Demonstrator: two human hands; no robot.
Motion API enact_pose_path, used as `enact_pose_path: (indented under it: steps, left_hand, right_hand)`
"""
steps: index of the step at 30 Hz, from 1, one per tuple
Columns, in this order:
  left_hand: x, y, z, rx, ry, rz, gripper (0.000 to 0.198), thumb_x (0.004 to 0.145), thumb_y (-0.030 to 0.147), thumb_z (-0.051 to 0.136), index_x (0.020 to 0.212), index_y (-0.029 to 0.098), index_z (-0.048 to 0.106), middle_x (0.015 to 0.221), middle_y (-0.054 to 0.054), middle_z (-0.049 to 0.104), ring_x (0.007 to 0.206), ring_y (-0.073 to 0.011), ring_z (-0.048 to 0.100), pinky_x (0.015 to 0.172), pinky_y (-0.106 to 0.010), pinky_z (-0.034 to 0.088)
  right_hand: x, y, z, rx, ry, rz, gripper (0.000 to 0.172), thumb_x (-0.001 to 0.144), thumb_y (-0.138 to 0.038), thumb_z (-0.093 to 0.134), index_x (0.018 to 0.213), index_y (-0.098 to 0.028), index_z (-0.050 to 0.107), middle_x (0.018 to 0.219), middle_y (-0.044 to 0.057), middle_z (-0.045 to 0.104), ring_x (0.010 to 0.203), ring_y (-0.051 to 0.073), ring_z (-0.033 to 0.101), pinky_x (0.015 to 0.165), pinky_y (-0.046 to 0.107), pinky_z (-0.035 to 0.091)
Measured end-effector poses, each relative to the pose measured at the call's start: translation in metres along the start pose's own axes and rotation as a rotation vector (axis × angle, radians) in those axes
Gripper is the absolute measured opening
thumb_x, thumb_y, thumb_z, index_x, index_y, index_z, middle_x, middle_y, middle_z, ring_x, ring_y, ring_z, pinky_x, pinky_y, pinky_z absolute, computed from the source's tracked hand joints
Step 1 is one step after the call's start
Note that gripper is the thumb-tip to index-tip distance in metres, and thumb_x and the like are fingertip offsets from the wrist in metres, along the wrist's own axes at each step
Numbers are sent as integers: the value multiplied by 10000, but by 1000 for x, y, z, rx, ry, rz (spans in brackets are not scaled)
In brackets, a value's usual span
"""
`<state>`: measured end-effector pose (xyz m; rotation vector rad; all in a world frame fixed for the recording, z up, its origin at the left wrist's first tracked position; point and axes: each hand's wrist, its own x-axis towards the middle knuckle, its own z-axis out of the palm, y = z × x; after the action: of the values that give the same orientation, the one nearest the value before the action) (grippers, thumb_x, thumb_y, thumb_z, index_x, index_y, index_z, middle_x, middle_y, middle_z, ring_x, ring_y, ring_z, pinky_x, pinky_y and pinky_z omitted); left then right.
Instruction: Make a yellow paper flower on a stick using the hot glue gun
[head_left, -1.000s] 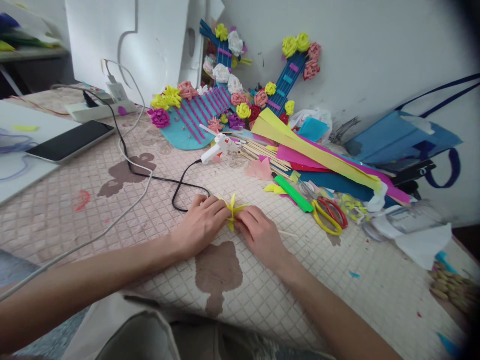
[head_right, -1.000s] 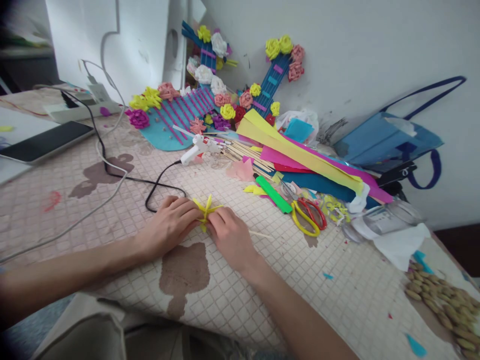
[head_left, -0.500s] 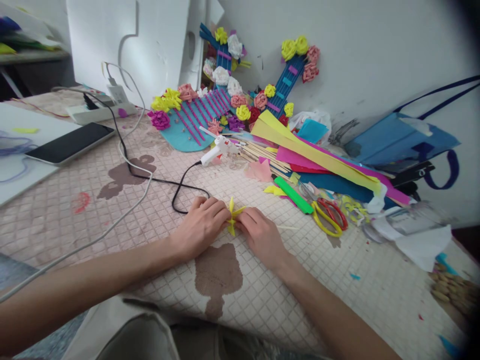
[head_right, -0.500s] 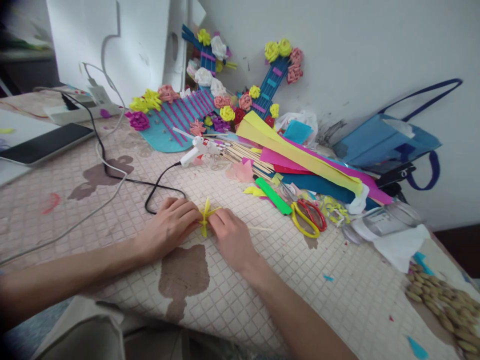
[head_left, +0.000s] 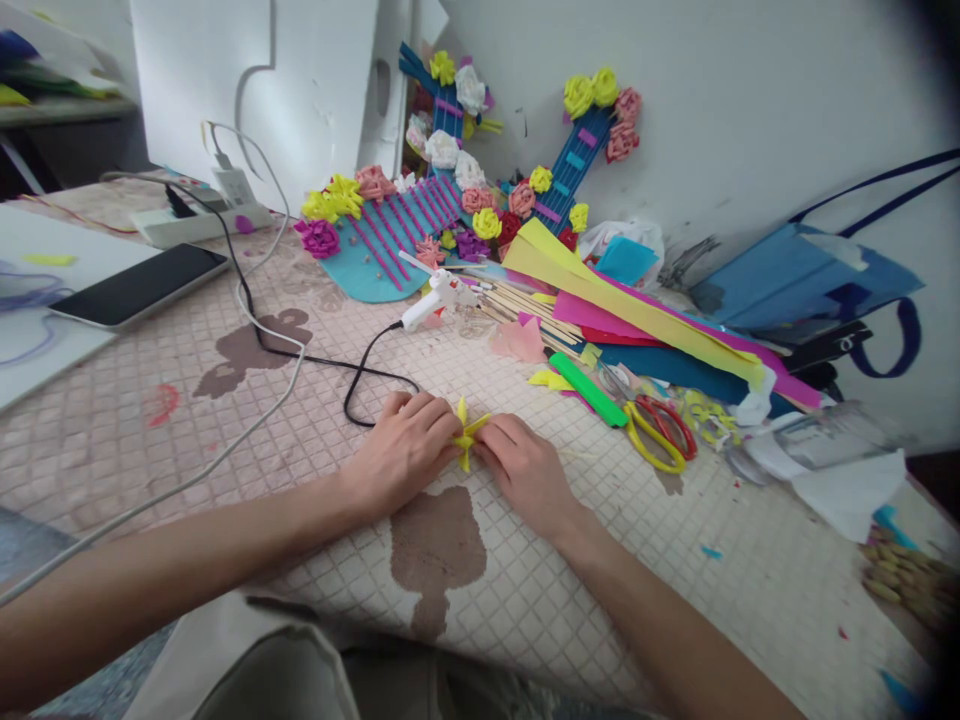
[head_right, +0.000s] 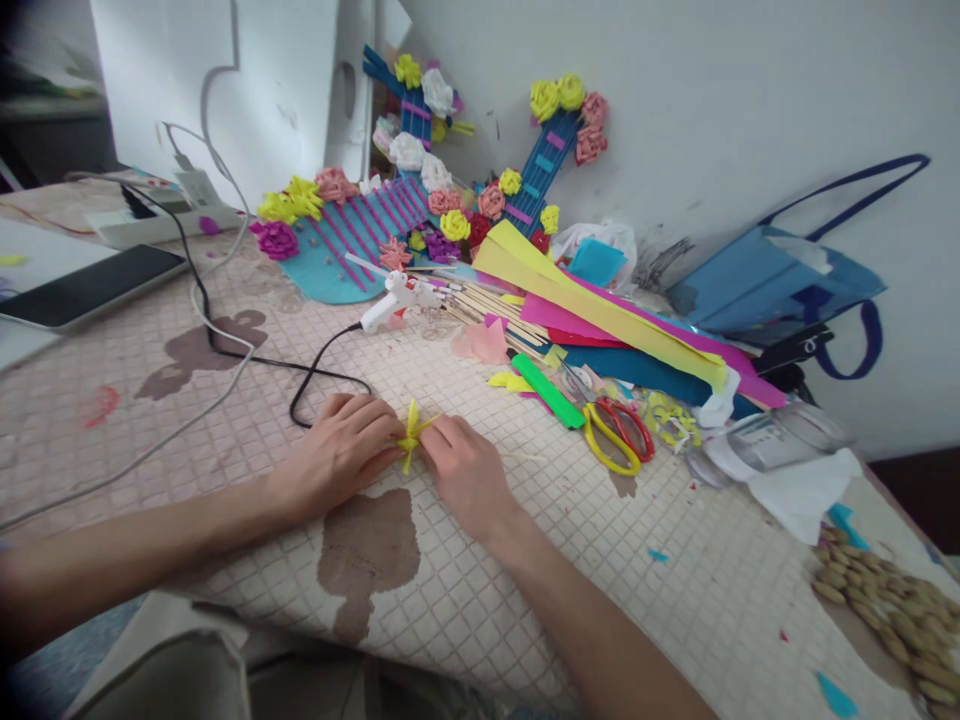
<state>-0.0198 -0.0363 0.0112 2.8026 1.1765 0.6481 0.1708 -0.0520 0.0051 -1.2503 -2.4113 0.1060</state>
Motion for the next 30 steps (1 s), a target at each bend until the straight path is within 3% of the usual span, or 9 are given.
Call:
enact_pose_path:
  steps: [10,21,30]
  left_hand:
    - [0,-1,4,65,27,33,195,958,236,415,824,160,533,818,-44,584,815,-198,497,753,-368,335]
    - [0,1,-1,14,22,27,158,937,227,447,845,162,559,830,-47,597,818,-202,503,752,-367,339]
    - [0,-2,6,93,-3,42,155,939,204,449,818,152,530,814,-41,573,816,-209,492,758,-379,329]
  right_hand:
    - [-3,1,3,79,21,24,110,923,-239,470,913,-191,568,924,66,605,874,189,570,732,312,494]
    - [-1,0,3,-10,-10,-22,192,945,-200,402,873,-179,579,886,67,594,823,183,552,689,302,479]
    - [0,-1,5,-93,-31,-54,194,936,-157,402,857,-171,579,868,64,595,830,196,536,686,317,459]
